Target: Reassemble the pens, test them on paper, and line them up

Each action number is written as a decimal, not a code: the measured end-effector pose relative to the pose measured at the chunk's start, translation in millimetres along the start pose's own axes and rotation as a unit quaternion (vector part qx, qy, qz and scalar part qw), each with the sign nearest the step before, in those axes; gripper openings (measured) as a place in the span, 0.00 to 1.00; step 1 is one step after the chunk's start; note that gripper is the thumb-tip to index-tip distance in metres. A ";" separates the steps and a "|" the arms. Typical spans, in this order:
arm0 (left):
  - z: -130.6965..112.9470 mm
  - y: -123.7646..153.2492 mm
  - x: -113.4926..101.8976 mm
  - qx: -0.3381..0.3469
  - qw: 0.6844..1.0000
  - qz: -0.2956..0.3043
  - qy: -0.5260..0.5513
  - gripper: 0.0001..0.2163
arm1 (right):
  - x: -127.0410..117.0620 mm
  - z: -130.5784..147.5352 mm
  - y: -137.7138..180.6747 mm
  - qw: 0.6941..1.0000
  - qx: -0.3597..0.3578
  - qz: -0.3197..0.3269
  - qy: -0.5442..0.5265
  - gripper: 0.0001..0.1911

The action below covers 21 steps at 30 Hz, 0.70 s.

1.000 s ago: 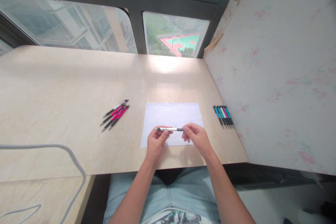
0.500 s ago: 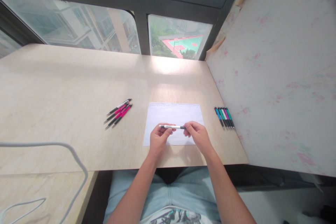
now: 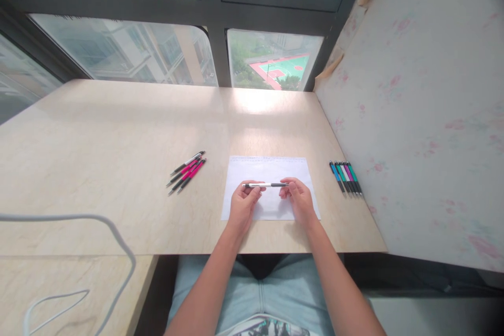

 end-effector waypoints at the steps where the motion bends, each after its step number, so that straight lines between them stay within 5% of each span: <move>1: 0.4 -0.5 0.9 -0.002 1.000 0.002 -0.012 0.10 | 0.2 -1.2 0.4 1.000 0.008 0.001 0.010 0.15; 10: -0.9 -2.6 2.3 0.007 0.999 0.009 -0.044 0.10 | 1.0 9.8 -3.9 0.998 -0.044 -0.002 0.044 0.08; 13: -0.8 -3.0 0.3 0.008 0.999 0.000 -0.044 0.11 | 2.5 11.2 -4.4 0.998 -0.055 0.003 0.037 0.15; 21: 0.2 -3.1 -0.3 0.007 0.999 0.002 -0.040 0.10 | 3.8 -5.6 -1.7 0.997 0.023 -0.011 0.077 0.17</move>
Point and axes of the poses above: each hand's wrist, its own y-axis away from the middle knuckle, its own x-axis out of the palm, z = x × y, the point moved 9 cm from there along -y, towards the middle knuckle, and after that the axes turned 2 degrees about y, right-handed, at the moved point
